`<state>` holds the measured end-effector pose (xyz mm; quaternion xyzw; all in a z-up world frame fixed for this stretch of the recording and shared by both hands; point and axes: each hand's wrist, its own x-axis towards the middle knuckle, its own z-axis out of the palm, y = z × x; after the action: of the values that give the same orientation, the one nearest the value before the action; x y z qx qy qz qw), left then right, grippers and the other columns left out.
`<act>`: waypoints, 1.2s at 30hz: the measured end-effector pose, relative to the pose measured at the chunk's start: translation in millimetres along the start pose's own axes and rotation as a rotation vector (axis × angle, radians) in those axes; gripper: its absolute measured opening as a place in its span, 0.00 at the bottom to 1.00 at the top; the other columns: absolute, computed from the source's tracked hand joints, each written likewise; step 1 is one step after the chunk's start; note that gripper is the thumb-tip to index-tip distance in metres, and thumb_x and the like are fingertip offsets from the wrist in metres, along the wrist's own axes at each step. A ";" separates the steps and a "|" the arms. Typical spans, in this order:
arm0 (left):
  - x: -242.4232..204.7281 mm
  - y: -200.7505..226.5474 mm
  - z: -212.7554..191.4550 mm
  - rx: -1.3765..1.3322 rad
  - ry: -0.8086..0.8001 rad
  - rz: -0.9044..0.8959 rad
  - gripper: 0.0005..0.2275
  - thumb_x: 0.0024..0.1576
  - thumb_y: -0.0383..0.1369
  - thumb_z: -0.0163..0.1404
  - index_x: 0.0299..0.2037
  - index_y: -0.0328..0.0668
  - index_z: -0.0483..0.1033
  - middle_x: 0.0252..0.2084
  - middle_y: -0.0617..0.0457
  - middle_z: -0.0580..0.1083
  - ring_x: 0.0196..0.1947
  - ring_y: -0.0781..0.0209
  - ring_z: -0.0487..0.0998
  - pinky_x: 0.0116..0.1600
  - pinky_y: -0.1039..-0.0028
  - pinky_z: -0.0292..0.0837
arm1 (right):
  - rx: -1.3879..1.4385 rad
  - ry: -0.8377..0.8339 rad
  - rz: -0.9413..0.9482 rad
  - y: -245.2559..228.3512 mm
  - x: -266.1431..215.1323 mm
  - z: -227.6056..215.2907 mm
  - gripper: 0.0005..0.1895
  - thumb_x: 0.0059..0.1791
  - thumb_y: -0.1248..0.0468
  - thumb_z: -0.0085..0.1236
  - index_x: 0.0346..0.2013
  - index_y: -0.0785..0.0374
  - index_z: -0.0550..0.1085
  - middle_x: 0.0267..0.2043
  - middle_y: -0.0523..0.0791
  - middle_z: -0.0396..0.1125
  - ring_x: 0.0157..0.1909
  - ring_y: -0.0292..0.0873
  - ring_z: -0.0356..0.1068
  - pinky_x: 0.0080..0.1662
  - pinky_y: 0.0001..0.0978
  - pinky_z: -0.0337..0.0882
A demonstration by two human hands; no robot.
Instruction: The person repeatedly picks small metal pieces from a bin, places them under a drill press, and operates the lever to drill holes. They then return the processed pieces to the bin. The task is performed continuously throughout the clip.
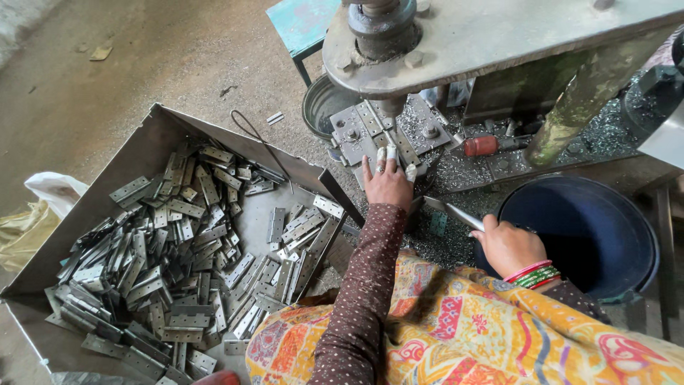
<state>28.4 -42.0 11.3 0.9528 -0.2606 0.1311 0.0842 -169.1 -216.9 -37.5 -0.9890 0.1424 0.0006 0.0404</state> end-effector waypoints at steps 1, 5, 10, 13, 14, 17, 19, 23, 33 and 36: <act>0.4 0.5 3.1 0.017 -0.015 0.000 0.13 0.60 0.35 0.43 0.44 0.39 0.80 0.64 0.46 0.69 0.69 0.52 0.62 0.75 0.46 0.36 | 0.016 -0.113 0.038 5.5 -0.5 11.1 0.19 0.52 0.46 0.46 0.38 0.59 0.65 0.27 0.50 0.71 0.30 0.55 0.76 0.30 0.49 0.74; 6.7 0.0 6.6 0.071 -0.109 -0.018 0.13 0.61 0.33 0.40 0.39 0.43 0.81 0.68 0.45 0.64 0.70 0.48 0.59 0.73 0.48 0.32 | 0.098 -0.429 0.093 17.2 -7.6 57.1 0.17 0.52 0.52 0.43 0.46 0.60 0.63 0.36 0.55 0.73 0.39 0.58 0.77 0.38 0.52 0.77; 1.8 2.9 -3.2 0.028 -0.241 -0.045 0.12 0.61 0.34 0.41 0.39 0.45 0.81 0.70 0.46 0.60 0.72 0.50 0.56 0.75 0.50 0.29 | 0.129 -0.517 0.017 22.2 -12.5 59.2 0.24 0.48 0.51 0.52 0.50 0.64 0.61 0.39 0.58 0.72 0.43 0.58 0.77 0.42 0.51 0.77; 16.7 2.7 -12.1 0.010 -0.262 -0.054 0.12 0.61 0.34 0.42 0.38 0.45 0.81 0.70 0.47 0.60 0.73 0.50 0.55 0.76 0.49 0.28 | 0.089 -0.462 0.046 16.5 -0.6 29.6 0.24 0.49 0.50 0.54 0.49 0.64 0.61 0.37 0.56 0.73 0.42 0.58 0.76 0.42 0.51 0.76; 16.8 1.4 -12.6 0.010 -0.290 -0.057 0.12 0.61 0.34 0.42 0.38 0.45 0.81 0.70 0.47 0.60 0.73 0.49 0.54 0.76 0.49 0.28 | 0.049 -0.372 0.056 14.9 -2.3 21.6 0.21 0.51 0.50 0.52 0.47 0.63 0.63 0.36 0.54 0.73 0.40 0.57 0.77 0.41 0.51 0.76; 23.1 -3.7 -7.1 -0.019 -0.297 -0.088 0.12 0.58 0.37 0.44 0.32 0.44 0.82 0.70 0.48 0.59 0.72 0.51 0.53 0.72 0.50 0.28 | -0.020 -0.234 0.020 11.0 2.3 16.8 0.17 0.52 0.51 0.50 0.44 0.62 0.65 0.33 0.52 0.73 0.37 0.55 0.77 0.38 0.49 0.77; 28.5 -6.2 -2.6 -0.045 -0.211 -0.088 0.11 0.57 0.34 0.44 0.34 0.45 0.82 0.69 0.47 0.62 0.71 0.51 0.56 0.74 0.50 0.29 | -0.021 -0.276 0.050 11.8 5.1 26.8 0.15 0.53 0.54 0.48 0.45 0.62 0.66 0.32 0.53 0.73 0.36 0.55 0.77 0.37 0.49 0.77; 34.7 -9.8 3.3 -0.019 -0.056 -0.059 0.11 0.57 0.35 0.45 0.40 0.42 0.81 0.65 0.46 0.67 0.70 0.51 0.59 0.74 0.49 0.30 | 0.018 -0.396 0.133 8.0 -7.2 62.0 0.15 0.51 0.58 0.49 0.49 0.63 0.64 0.35 0.57 0.71 0.37 0.57 0.77 0.36 0.51 0.78; 45.5 -16.3 -0.4 0.026 -0.330 -0.129 0.10 0.59 0.34 0.44 0.35 0.47 0.82 0.71 0.53 0.61 0.70 0.55 0.58 0.75 0.47 0.26 | 0.000 -0.252 0.025 9.2 1.9 0.8 0.21 0.49 0.48 0.54 0.43 0.62 0.65 0.35 0.53 0.73 0.38 0.57 0.76 0.40 0.49 0.77; 56.5 -18.9 1.5 0.060 -0.285 -0.120 0.11 0.59 0.35 0.45 0.34 0.47 0.82 0.72 0.52 0.58 0.72 0.55 0.54 0.74 0.49 0.27 | 0.025 -0.365 0.044 8.8 6.9 18.4 0.20 0.49 0.50 0.54 0.45 0.62 0.65 0.37 0.54 0.73 0.41 0.56 0.77 0.42 0.50 0.77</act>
<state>85.4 -53.1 24.8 0.9777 -0.2087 -0.0028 0.0254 -164.8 -225.8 -56.6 -0.9685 0.1545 0.1793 0.0776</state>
